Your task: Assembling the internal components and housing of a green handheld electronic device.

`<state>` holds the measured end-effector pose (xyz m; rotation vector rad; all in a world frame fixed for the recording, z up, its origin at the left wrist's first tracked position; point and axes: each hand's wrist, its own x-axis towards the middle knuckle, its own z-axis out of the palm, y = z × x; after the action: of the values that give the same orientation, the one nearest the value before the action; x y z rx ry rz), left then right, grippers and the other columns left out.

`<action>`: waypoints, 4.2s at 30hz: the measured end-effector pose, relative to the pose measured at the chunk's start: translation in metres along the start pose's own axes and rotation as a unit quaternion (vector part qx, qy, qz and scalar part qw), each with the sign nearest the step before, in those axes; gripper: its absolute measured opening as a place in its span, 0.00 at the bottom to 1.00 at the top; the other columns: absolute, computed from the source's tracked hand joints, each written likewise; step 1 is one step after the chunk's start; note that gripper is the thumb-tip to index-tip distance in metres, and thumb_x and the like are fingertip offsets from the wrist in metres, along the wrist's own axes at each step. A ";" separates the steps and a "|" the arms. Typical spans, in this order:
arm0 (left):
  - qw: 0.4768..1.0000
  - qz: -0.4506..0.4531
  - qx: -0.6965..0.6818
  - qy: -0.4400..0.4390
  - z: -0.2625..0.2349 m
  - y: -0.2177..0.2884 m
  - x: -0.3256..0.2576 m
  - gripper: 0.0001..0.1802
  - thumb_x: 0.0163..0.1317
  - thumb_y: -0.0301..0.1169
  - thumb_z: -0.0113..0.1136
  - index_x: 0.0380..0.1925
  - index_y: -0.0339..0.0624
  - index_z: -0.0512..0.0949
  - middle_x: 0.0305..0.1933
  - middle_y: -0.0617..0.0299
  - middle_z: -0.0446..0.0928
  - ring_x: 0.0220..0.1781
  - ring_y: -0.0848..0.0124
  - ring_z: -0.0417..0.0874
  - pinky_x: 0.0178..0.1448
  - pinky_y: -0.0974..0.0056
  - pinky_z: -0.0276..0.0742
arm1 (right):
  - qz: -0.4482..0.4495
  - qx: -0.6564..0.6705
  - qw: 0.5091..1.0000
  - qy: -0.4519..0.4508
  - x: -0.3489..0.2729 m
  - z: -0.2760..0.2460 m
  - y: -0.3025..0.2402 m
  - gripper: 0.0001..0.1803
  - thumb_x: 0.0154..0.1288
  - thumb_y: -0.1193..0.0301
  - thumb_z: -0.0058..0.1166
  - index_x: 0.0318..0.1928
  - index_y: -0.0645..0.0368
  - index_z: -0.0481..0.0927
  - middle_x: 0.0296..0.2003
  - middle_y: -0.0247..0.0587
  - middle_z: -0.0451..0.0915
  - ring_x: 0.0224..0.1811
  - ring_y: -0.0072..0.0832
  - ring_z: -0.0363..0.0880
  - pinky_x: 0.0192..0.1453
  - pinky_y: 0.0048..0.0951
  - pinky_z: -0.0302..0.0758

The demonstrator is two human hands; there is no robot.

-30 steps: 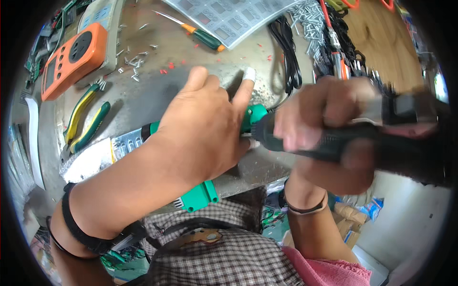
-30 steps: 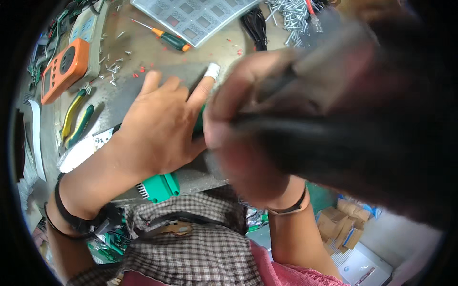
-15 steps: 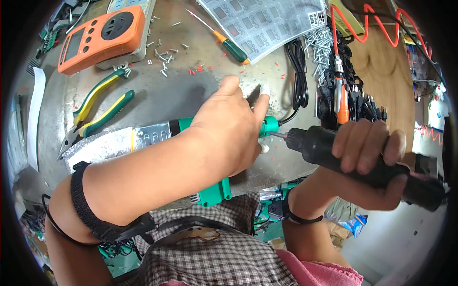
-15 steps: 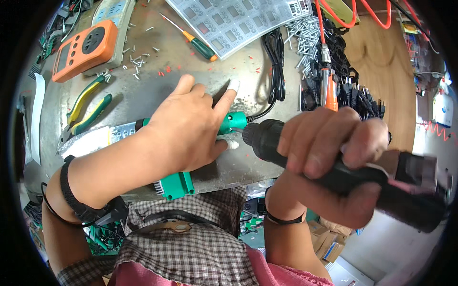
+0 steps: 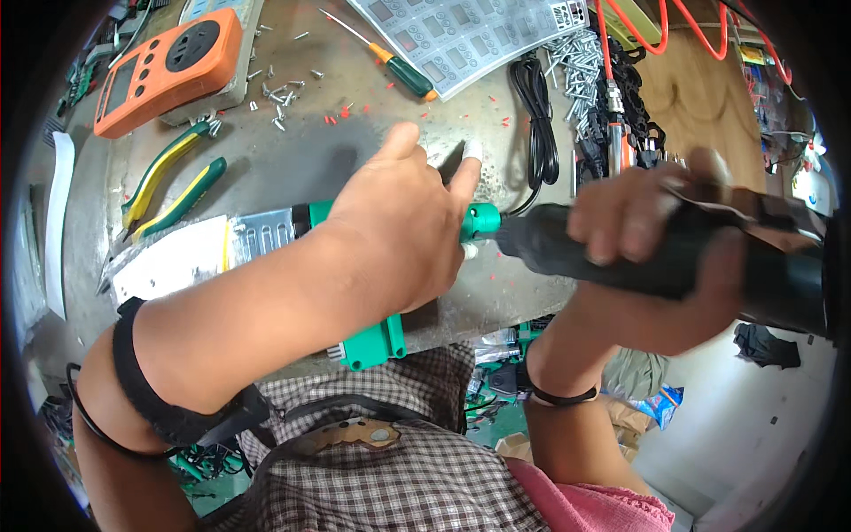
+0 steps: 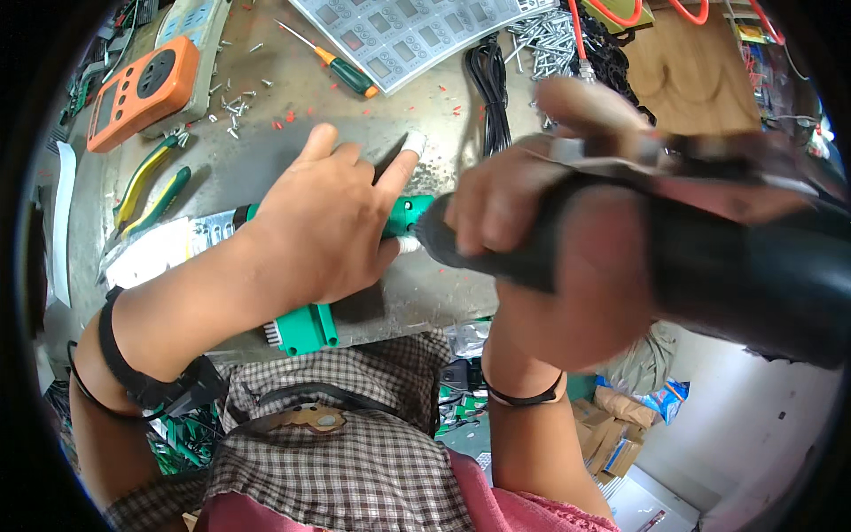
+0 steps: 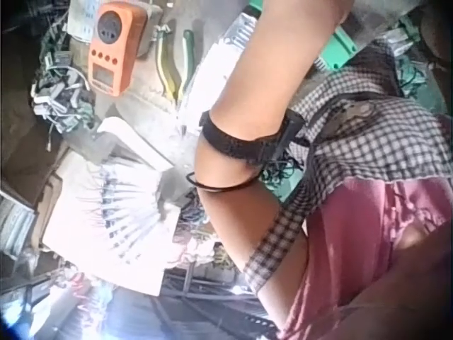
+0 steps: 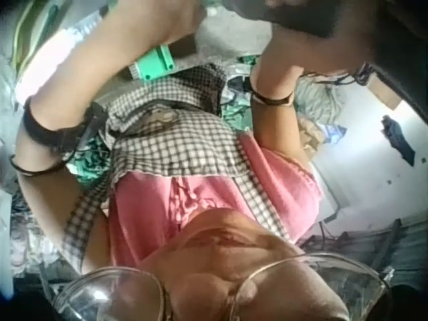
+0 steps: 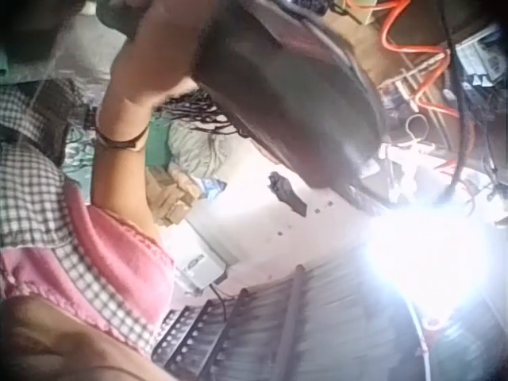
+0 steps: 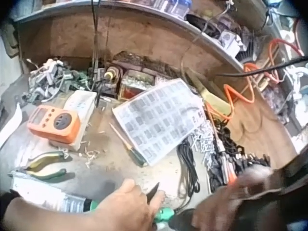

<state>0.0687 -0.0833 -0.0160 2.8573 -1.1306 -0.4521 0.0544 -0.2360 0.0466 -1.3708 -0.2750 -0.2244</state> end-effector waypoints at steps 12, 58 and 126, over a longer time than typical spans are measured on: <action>0.999 -0.010 -0.034 0.039 -0.003 0.003 -0.001 0.46 0.61 0.53 0.60 0.68 0.26 0.65 0.34 0.56 0.81 0.47 0.63 0.80 0.64 0.56 0.60 | -0.005 0.065 0.958 -0.280 0.038 -0.024 0.020 0.15 0.65 0.53 0.49 0.35 0.49 0.65 0.22 0.30 0.68 0.20 0.23 0.66 0.29 0.29 0.66; 0.947 0.074 -0.141 0.280 0.059 -0.021 -0.107 0.44 0.33 0.38 0.80 0.58 0.60 0.76 0.80 0.47 0.52 0.78 0.42 0.55 0.69 0.26 0.55 | -0.032 0.146 0.866 -0.477 -0.040 0.033 0.003 0.16 0.62 0.55 0.62 0.36 0.49 0.70 0.25 0.32 0.77 0.24 0.24 0.78 0.28 0.27 0.74; 0.924 0.000 -0.014 0.381 0.013 0.015 -0.067 0.35 0.64 0.45 0.59 0.64 0.33 0.67 0.64 0.39 0.66 0.66 0.43 0.66 0.68 0.40 0.58 | -0.021 0.153 0.988 -0.020 -0.009 -0.088 -0.081 0.19 0.76 0.69 0.44 0.57 0.73 0.68 0.54 0.52 0.74 0.62 0.42 0.72 0.78 0.69 0.52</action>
<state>0.0086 -0.0478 -0.0089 2.5752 -0.9317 0.6010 0.0257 -0.3376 0.1036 -1.0674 -0.3564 -0.1819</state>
